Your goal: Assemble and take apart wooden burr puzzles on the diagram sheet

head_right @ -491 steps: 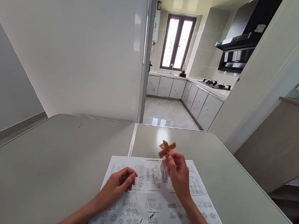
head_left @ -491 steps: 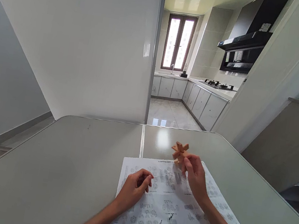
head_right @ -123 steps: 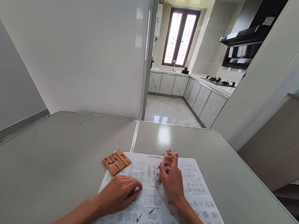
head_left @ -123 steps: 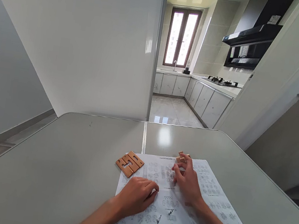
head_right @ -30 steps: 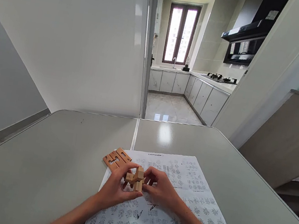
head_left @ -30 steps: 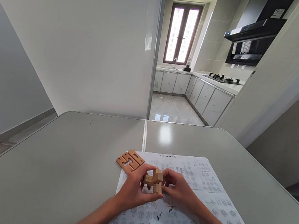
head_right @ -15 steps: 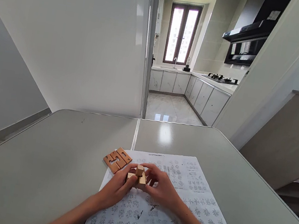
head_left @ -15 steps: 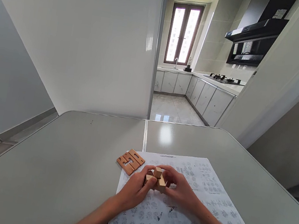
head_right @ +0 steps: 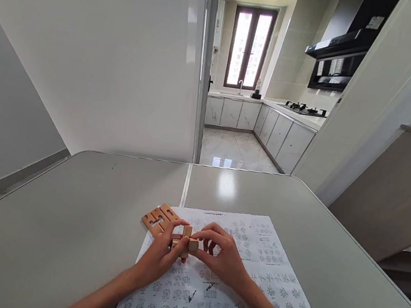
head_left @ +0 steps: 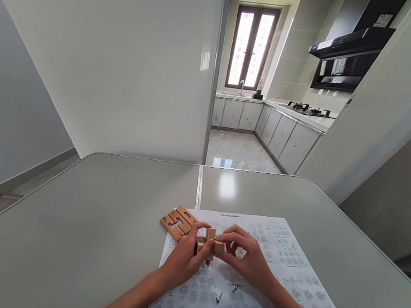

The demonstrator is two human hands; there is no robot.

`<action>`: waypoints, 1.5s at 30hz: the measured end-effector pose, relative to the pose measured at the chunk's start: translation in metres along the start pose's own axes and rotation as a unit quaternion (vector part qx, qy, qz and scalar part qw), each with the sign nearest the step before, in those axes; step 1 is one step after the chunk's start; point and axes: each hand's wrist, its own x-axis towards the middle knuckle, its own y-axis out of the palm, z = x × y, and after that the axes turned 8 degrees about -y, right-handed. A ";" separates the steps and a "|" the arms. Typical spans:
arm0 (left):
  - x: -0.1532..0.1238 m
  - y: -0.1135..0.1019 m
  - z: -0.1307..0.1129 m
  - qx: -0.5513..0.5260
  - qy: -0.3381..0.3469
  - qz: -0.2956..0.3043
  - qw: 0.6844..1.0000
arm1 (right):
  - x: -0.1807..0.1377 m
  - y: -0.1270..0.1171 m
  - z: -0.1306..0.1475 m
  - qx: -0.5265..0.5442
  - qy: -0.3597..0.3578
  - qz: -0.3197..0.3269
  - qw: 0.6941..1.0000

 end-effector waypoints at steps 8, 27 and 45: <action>0.001 0.000 -0.003 -0.042 -0.024 0.017 0.999 | 0.001 -0.002 0.006 0.007 -0.009 -0.004 1.000; 0.001 0.000 0.000 -0.031 -0.044 0.040 0.998 | -0.002 -0.002 0.010 -0.145 -0.108 0.045 0.983; 0.001 0.000 0.002 0.040 -0.012 0.009 0.999 | -0.008 0.003 0.006 -0.208 -0.158 0.043 0.964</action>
